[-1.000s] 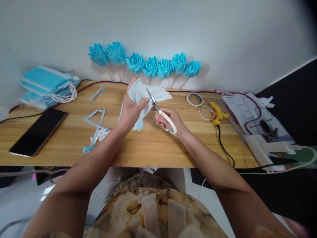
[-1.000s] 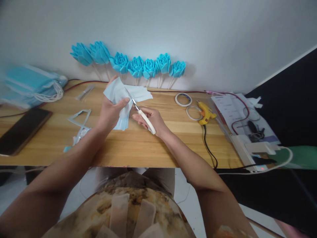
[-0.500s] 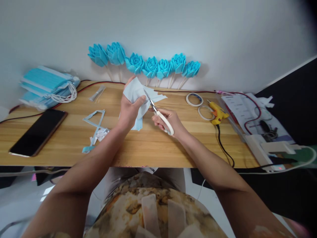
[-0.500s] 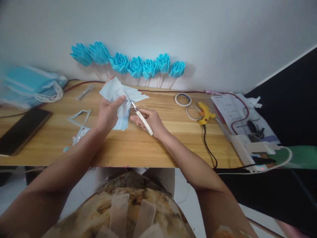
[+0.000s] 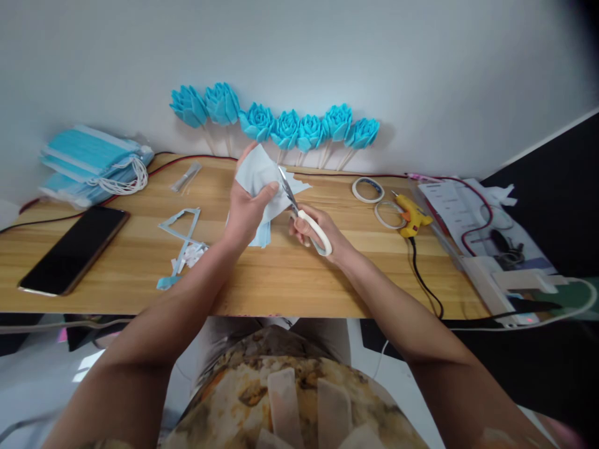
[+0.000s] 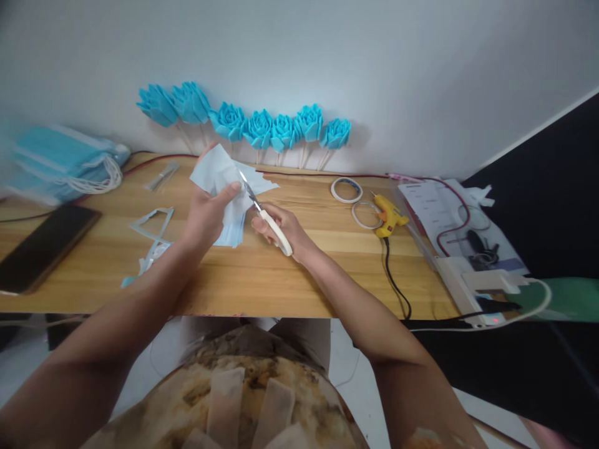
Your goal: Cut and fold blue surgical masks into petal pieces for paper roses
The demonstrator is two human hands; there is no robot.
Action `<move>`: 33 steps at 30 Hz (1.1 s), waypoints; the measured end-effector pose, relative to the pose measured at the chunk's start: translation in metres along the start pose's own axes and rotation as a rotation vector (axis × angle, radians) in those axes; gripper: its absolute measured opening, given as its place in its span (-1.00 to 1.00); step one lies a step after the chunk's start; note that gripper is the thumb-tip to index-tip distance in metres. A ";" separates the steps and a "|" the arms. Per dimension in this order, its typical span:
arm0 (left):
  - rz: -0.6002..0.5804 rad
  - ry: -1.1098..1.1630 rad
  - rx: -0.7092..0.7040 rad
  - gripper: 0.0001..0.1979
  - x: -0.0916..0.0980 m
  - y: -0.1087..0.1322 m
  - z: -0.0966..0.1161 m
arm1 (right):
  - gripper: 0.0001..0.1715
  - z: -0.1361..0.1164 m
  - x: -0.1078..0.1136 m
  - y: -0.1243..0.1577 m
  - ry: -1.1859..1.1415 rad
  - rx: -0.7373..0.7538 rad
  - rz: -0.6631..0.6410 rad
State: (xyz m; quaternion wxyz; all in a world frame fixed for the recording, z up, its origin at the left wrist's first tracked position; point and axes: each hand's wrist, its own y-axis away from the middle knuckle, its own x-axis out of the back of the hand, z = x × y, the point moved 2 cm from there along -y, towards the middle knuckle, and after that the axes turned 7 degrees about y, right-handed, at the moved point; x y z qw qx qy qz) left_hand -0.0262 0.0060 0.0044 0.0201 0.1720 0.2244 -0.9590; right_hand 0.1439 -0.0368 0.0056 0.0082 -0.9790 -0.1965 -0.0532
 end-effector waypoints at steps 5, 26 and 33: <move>-0.024 -0.091 -0.054 -0.25 0.000 0.000 0.003 | -0.29 -0.001 0.002 -0.001 0.052 0.043 -0.010; 0.005 -0.111 0.020 -0.28 -0.008 0.006 0.004 | -0.33 -0.001 0.003 -0.003 0.077 0.034 0.036; -0.003 -0.089 0.094 -0.27 -0.008 0.007 0.000 | -0.36 -0.003 0.002 0.000 0.060 0.003 0.054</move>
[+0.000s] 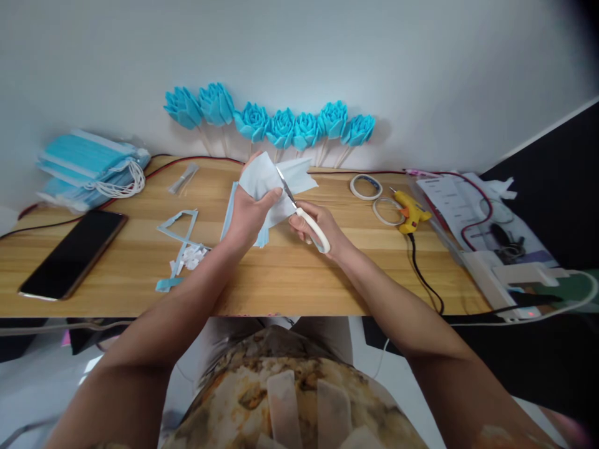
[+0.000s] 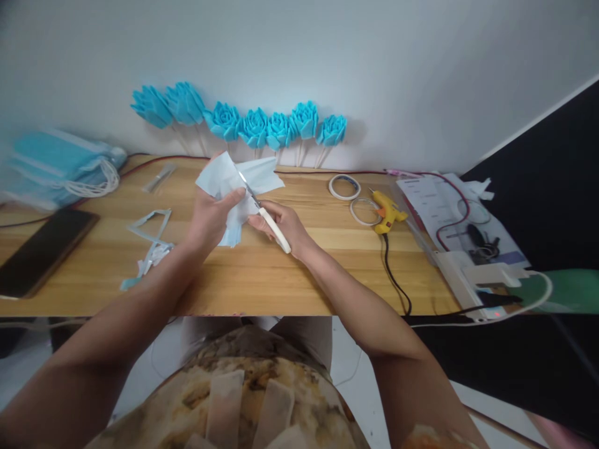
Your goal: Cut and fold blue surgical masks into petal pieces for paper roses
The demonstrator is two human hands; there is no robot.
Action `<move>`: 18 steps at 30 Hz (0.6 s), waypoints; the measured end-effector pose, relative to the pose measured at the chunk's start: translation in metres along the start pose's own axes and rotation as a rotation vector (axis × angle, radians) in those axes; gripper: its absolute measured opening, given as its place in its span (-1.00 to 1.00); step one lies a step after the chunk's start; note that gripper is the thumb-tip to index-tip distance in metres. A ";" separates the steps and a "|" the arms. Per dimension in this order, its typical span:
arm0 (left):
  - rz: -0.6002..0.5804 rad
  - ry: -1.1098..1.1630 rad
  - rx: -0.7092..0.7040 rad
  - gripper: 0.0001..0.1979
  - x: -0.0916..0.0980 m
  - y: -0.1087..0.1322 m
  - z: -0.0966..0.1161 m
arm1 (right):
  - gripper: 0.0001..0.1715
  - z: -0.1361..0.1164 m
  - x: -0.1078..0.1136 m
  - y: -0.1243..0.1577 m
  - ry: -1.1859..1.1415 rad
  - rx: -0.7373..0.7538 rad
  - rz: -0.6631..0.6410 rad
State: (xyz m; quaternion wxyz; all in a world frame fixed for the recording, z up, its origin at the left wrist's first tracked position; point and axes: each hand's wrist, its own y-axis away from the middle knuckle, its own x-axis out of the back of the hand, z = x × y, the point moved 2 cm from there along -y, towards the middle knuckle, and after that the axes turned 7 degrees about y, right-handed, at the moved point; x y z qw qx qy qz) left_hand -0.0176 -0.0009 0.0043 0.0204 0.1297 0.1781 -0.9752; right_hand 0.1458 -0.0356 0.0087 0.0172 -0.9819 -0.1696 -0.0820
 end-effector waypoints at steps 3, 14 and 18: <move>-0.002 0.026 0.032 -0.25 0.001 0.000 -0.005 | -0.37 0.001 -0.001 0.000 -0.025 -0.003 -0.003; -0.023 0.119 0.047 -0.28 0.000 -0.002 -0.012 | -0.44 0.002 -0.003 0.001 -0.064 -0.019 0.034; -0.005 0.152 0.100 -0.37 -0.001 -0.001 -0.012 | -0.47 0.003 -0.003 0.000 -0.093 -0.003 0.033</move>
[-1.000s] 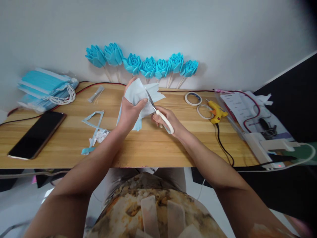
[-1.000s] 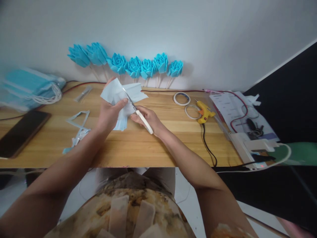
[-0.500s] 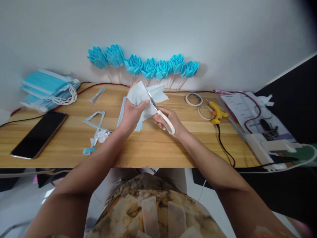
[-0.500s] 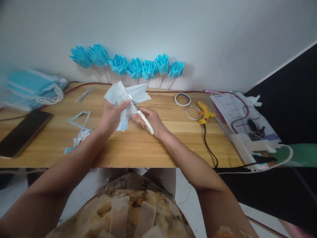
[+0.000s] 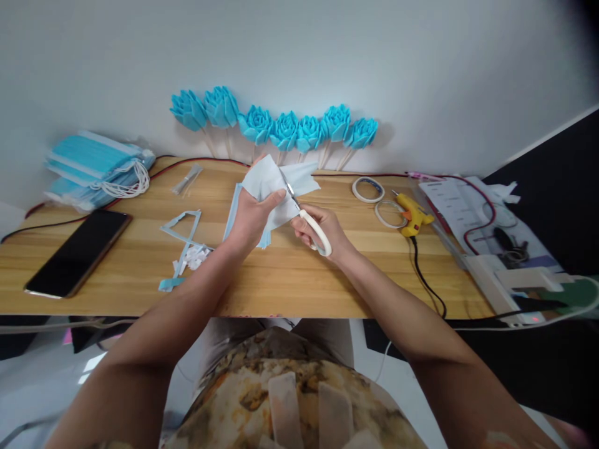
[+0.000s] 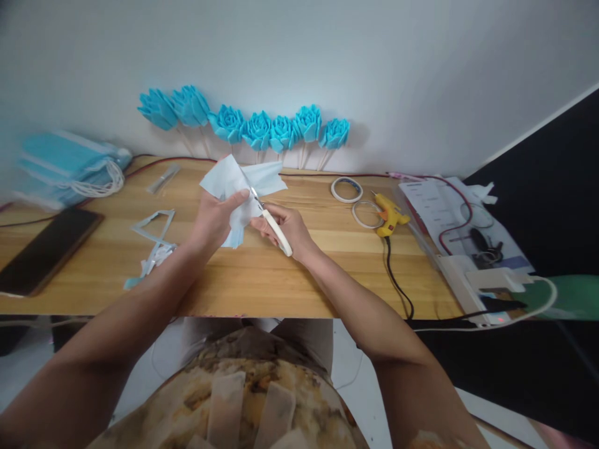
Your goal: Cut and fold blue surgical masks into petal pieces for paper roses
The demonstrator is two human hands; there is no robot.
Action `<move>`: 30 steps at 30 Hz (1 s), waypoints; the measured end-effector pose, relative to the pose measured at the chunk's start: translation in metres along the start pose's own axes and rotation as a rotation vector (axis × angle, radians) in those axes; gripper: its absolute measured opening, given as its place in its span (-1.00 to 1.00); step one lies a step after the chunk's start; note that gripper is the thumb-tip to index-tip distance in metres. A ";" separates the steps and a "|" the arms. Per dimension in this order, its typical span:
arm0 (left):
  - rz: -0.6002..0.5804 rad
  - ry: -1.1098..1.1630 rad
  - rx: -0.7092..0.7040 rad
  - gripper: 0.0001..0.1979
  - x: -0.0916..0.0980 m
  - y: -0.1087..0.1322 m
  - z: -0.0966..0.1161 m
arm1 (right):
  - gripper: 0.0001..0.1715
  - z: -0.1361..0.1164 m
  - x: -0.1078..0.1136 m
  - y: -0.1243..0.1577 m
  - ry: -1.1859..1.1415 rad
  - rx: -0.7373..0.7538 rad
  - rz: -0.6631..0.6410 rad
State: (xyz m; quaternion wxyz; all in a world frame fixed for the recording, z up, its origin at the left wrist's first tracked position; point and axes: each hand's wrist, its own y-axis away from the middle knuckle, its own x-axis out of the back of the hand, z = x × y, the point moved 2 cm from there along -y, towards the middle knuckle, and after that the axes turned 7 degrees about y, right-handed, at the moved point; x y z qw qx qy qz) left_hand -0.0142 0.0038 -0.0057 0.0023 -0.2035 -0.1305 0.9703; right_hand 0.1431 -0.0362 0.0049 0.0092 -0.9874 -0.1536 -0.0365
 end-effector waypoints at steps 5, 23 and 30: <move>0.011 0.118 0.086 -0.47 -0.005 0.001 0.005 | -0.48 0.002 -0.001 -0.001 -0.009 -0.005 0.022; 0.054 0.164 0.095 -0.56 0.005 -0.003 0.008 | -0.37 0.003 0.001 0.001 0.053 0.049 -0.103; 0.028 0.087 0.096 -0.50 -0.002 0.001 0.010 | -0.36 0.002 0.003 -0.002 0.048 0.053 -0.079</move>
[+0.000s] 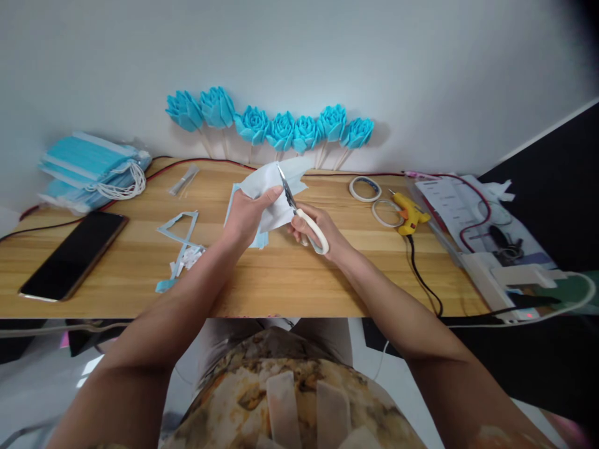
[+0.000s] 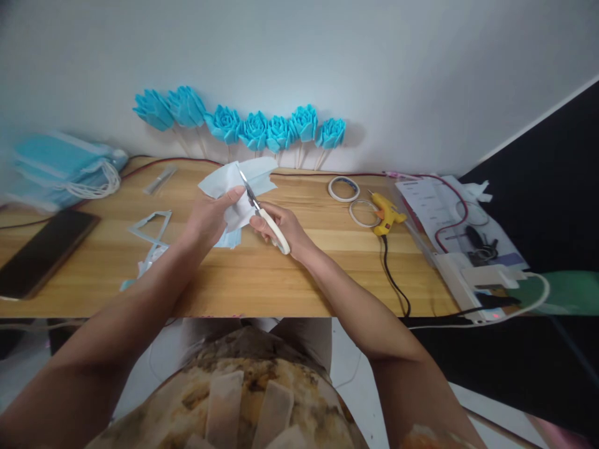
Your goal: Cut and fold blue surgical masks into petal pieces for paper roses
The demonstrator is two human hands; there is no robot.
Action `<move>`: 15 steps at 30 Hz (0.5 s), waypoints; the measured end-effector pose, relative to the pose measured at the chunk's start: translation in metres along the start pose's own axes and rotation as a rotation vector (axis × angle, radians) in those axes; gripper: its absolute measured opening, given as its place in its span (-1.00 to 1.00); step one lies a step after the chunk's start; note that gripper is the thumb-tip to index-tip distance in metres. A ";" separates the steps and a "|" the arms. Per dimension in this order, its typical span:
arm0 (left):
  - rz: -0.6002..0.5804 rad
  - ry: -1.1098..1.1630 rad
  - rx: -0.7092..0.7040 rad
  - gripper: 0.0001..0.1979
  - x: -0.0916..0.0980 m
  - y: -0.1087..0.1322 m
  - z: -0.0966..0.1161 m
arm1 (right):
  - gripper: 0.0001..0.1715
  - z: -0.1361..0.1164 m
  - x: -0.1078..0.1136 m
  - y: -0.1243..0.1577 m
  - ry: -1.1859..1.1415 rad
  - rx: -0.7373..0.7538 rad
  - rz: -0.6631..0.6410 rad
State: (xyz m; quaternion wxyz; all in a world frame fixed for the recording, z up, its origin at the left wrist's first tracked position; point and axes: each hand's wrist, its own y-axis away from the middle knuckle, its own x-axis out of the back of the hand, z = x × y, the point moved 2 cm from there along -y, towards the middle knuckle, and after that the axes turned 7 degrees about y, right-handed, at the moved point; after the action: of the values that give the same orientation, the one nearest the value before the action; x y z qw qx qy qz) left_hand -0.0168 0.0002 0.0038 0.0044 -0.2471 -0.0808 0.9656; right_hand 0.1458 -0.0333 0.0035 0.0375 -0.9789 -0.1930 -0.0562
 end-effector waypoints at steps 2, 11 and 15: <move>0.000 0.006 0.009 -0.50 0.000 0.000 -0.001 | -0.35 0.001 0.001 -0.001 0.011 0.001 0.002; 0.003 0.041 -0.001 -0.57 0.002 -0.002 -0.005 | -0.39 -0.002 0.000 0.002 0.012 -0.002 0.027; -0.023 0.056 0.026 -0.56 0.002 -0.002 -0.005 | -0.42 -0.002 -0.001 0.002 -0.028 0.002 0.034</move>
State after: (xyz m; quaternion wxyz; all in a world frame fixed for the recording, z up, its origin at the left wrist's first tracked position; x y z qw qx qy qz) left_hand -0.0163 0.0032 -0.0014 0.0208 -0.2730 -0.0708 0.9592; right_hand 0.1452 -0.0362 0.0052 0.0368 -0.9826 -0.1770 -0.0414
